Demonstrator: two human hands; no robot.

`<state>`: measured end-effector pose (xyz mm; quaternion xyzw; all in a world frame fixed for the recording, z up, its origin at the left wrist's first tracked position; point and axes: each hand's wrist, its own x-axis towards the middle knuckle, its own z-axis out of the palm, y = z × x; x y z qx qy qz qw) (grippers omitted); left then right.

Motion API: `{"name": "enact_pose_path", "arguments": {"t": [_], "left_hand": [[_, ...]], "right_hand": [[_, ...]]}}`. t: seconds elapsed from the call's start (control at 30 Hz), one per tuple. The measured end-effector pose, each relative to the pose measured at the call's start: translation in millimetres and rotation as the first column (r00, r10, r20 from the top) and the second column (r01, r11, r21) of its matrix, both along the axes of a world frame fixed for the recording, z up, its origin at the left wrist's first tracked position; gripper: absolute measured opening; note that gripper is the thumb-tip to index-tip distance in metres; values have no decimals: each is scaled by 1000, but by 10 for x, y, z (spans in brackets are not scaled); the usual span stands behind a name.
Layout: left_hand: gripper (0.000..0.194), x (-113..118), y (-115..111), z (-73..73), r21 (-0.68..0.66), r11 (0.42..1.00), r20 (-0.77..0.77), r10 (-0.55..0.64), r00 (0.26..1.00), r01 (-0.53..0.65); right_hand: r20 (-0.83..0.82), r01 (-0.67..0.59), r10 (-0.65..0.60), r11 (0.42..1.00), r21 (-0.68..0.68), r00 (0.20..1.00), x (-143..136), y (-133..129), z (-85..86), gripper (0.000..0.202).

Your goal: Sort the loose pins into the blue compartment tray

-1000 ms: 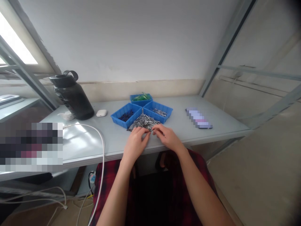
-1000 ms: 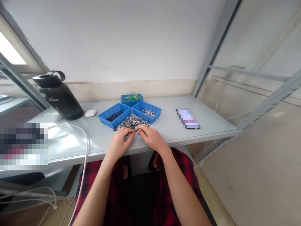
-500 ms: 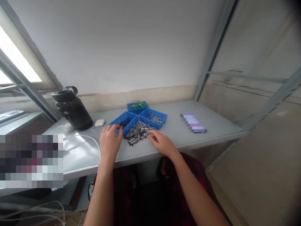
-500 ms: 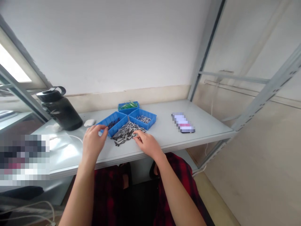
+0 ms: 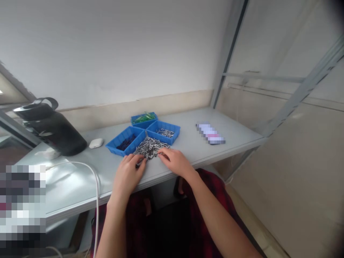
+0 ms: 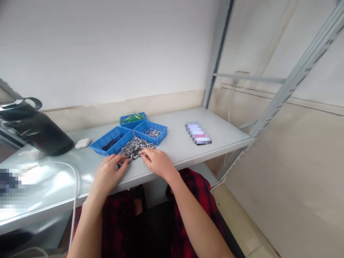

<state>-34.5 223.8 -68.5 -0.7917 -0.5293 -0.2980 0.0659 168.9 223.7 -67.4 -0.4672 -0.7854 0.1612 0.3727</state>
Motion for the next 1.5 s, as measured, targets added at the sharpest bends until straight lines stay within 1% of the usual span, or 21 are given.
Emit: {"name": "enact_pose_path", "arguments": {"t": [0.13,0.33,0.47,0.63,0.77,0.9,1.1,1.2,1.3,1.4,1.5], "left_hand": [[19,18,-12,-56,-6,1000,-6,6,1000,-6],[16,31,-30,-92,-51,999,3,6,1000,-5],[16,28,-26,-106,-45,999,4,1,1000,-1],[14,35,-23,-100,-26,999,2,37,999,-37],[14,31,-38,-65,-70,998,-15,8,1000,-9],[15,31,-50,-46,-93,996,-34,11,999,-14],[16,24,-53,-67,-42,999,-49,22,999,-24],[16,40,-73,-51,21,1000,-46,13,999,-12],[16,116,-108,-19,80,997,-17,-13,1000,15],[15,237,-132,-13,87,993,5,-81,997,80],[17,323,-124,-47,70,989,18,-133,991,131]], "right_hand": [[14,5,-5,1000,-4,1000,-3,5,-9,19],[27,2,-3,1000,16,1000,-15,17,-47,18],[36,3,-4,1000,22,999,-16,21,-51,19],[53,7,-8,1000,19,999,-18,13,-37,18],[55,7,-8,1000,17,998,-18,11,-42,17],[58,6,-7,1000,16,998,-14,17,-44,17],[64,11,-13,1000,23,998,-22,22,-46,18],[52,12,-12,1000,18,999,-24,16,-46,17],[21,-22,23,1000,-10,1000,-17,-2,-32,21],[16,-78,78,997,-20,997,-6,-20,-13,24],[44,-108,107,994,8,993,1,-27,-7,24]]}}
